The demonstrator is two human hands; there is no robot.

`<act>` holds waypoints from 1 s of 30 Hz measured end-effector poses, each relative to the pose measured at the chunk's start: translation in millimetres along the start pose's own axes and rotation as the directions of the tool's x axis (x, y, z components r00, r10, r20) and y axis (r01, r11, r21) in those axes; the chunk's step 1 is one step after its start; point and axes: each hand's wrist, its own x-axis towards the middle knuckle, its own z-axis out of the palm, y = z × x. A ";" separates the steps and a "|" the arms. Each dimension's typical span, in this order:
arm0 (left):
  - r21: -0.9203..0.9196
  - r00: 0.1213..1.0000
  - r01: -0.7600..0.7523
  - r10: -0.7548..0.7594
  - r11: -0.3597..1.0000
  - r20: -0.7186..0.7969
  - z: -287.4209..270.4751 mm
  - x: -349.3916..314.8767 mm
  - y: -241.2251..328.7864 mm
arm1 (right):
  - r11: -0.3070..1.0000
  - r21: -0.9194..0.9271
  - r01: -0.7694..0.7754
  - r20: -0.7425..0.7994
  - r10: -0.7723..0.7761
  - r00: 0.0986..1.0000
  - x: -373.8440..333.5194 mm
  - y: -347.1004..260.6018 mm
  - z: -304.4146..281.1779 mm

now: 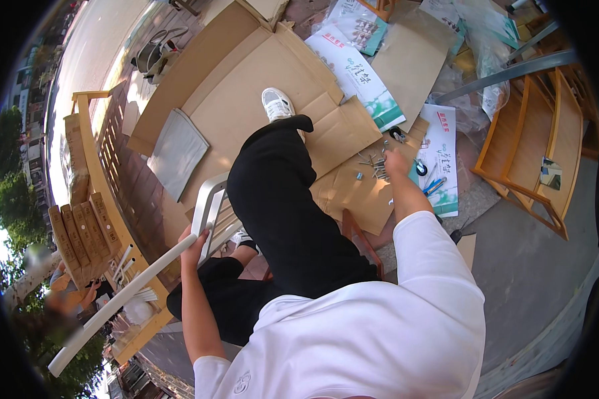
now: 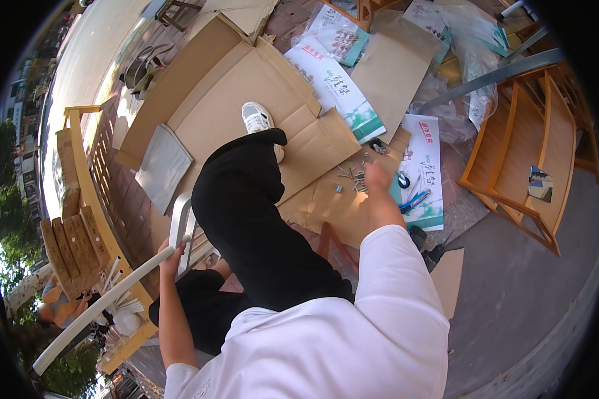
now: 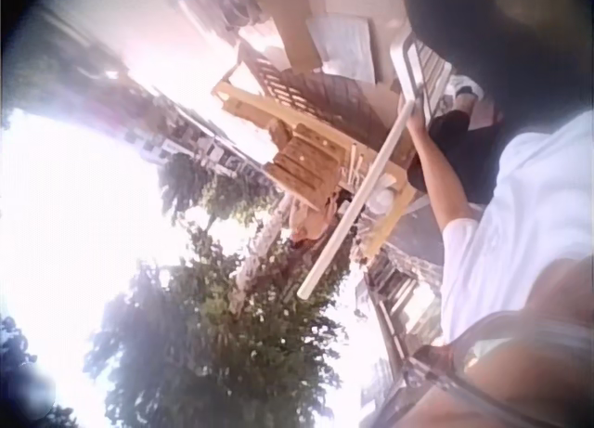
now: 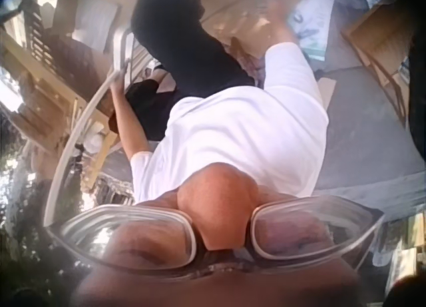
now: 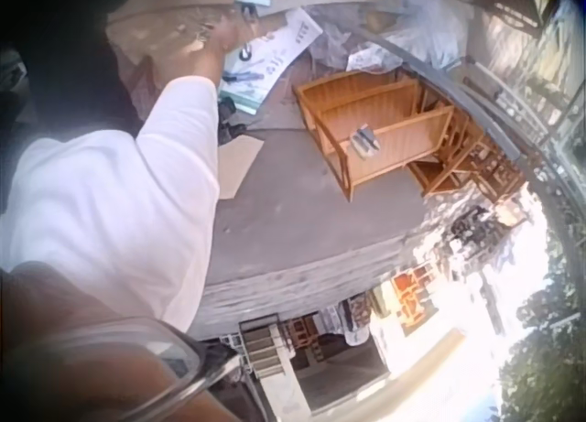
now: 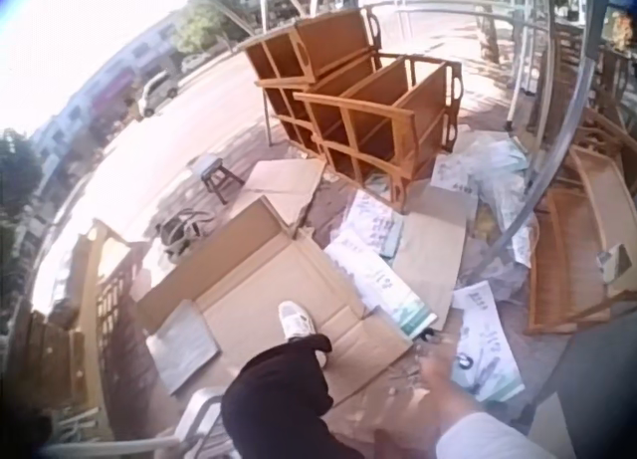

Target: The person assembles a white metal chair frame on a sidewalk. They attach wheels to the base, insert a long white pole into the frame, and use a cordless drill to secure components. The person then attaches additional metal bars and tightens screws by hand.

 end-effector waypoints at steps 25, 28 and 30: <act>-0.059 0.999 0.025 -0.023 0.998 0.034 -9.6 13.9 14.1 | 0.977 0.138 0.165 -0.171 -0.140 0.975 -31.0 -18.8 -6.3; -0.002 0.998 0.059 -0.059 0.998 -0.026 -24.2 -5.7 24.6 | 0.957 0.045 0.286 -0.045 -0.284 0.958 -41.4 -57.0 -7.3; -0.005 0.998 0.036 -0.036 0.999 -0.044 -41.4 -10.5 45.4 | 0.991 0.021 0.131 -0.073 -0.129 0.989 -28.0 -53.6 21.3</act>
